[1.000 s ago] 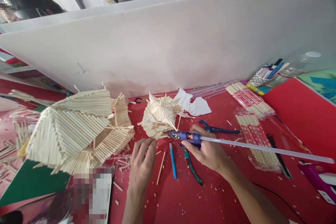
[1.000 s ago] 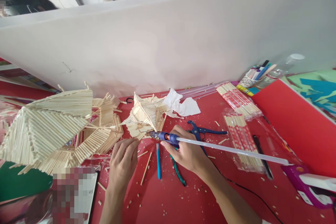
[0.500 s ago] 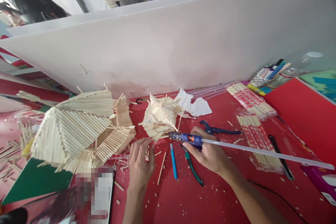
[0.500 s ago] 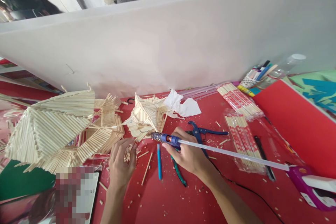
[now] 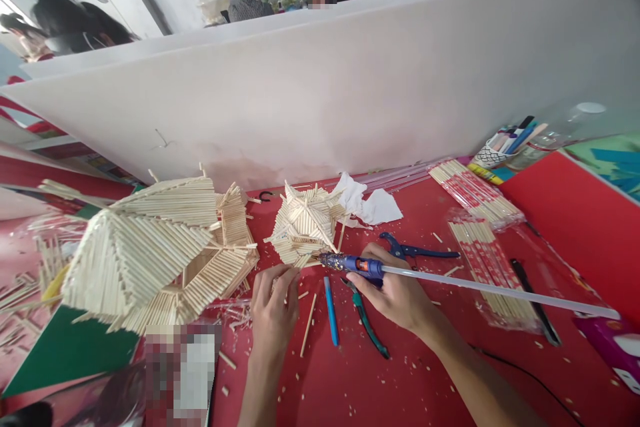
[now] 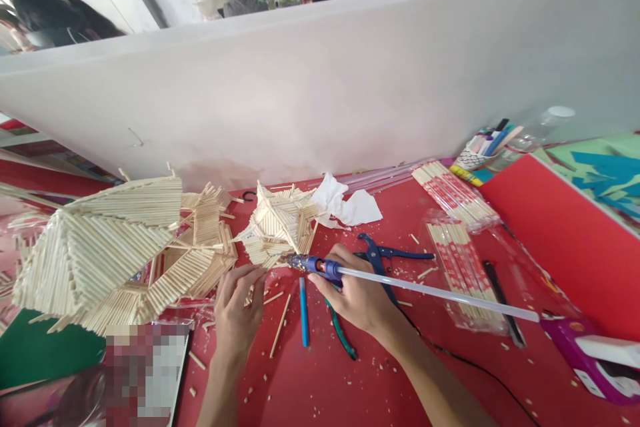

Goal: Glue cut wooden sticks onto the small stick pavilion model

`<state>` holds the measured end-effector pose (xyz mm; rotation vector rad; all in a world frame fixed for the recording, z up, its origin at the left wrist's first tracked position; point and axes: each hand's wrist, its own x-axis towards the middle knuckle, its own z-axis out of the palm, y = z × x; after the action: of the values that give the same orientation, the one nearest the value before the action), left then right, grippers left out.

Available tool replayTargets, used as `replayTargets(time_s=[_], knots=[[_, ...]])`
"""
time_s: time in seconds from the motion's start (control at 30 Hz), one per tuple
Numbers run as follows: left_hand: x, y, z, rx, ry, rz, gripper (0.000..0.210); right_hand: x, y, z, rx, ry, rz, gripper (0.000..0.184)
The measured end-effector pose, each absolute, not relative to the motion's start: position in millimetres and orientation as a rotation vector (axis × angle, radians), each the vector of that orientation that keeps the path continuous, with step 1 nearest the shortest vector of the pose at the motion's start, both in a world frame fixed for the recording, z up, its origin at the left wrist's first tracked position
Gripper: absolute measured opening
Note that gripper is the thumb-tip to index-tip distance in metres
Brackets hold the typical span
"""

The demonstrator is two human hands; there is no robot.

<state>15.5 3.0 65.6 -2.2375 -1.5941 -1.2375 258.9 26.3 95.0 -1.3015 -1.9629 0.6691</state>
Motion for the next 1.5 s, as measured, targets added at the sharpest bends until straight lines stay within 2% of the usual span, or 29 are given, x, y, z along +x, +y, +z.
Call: replayTargets(time_s=[0.63,1.0,1.23,1.37,1.5], knots=[[15.3,1.5,65.5,-2.222,-1.562,-1.175,0.022,261.9,23.6,93.0,-1.305,-1.962,0.617,0.031],[15.1,2.4,63.7,-2.225,-1.524,-1.156,0.022,258.3,22.4,87.4,-1.269,-2.032,0.430,0.031],[8.3,-14.1,78.3,-2.191,-1.580,-1.181,0.019,262.6,21.4,85.2,-1.275,-2.001,0.502,0.030],[4.7,-39.8,71.5,-2.428,-1.752,-0.942,0.010,265.2,21.0,84.1,-1.246,-1.984,0.626,0.026],[13.1,-61.3,34.2,-2.432,-1.904,-0.722,0.011,264.8,20.3,84.1,-1.226,-1.922,0.692,0.023]])
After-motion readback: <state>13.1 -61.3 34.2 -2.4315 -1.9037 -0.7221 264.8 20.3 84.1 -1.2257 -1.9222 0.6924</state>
